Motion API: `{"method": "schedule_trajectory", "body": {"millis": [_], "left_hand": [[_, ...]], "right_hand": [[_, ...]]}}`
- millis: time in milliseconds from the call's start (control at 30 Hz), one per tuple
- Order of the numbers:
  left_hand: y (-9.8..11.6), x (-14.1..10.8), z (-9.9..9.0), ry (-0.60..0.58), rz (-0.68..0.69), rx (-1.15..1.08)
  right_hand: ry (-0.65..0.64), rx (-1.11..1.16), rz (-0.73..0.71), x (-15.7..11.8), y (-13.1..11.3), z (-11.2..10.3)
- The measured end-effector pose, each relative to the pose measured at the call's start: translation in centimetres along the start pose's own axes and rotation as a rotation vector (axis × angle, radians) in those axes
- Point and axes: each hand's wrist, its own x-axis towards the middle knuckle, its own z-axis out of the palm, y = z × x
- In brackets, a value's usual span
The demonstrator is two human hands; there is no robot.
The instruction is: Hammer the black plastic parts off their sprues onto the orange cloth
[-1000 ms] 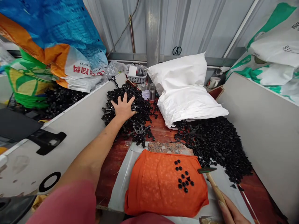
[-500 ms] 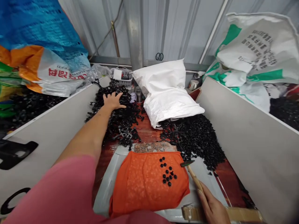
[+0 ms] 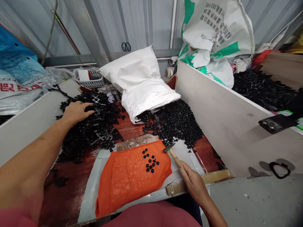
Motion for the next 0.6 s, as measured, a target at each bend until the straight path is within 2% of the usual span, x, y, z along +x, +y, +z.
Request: {"method": "schedule_trajectory", "body": {"millis": [33,100,233,300,367,433,500,600], "left_hand": [[1.5,-0.9,-0.2,0.033,0.043,0.030],[5.6,-3.1,-0.6,0.082,0.221,0.005],[17.5,-7.6,-0.9,-0.025,0.719,-0.288],[23.6,-9.1,-0.9,-0.067,0.854,-0.397],[28.8,-9.9,-0.8,-0.096,0.815,-0.407],[32.7,-10.0,-0.5,-0.132,0.724,-0.409],[35.4,-9.9,-0.2,-0.155,0.667,-0.407],[37.6,-9.9,-0.1,-0.181,0.648,-0.432]], "right_hand": [[-0.007,0.012,-0.003,0.0,-0.1,-0.1],[-0.025,0.025,-0.003,0.0,-0.2,-0.2],[-0.036,0.030,-0.011,0.0,-0.3,-0.2],[-0.028,0.030,-0.008,0.0,-0.2,-0.2],[-0.007,0.030,-0.004,-0.1,-0.1,0.0],[0.019,0.029,-0.009,-0.2,0.2,0.1],[0.032,0.025,-0.019,-0.1,0.8,0.3],[0.032,0.013,-0.036,0.0,1.7,0.5]]}}
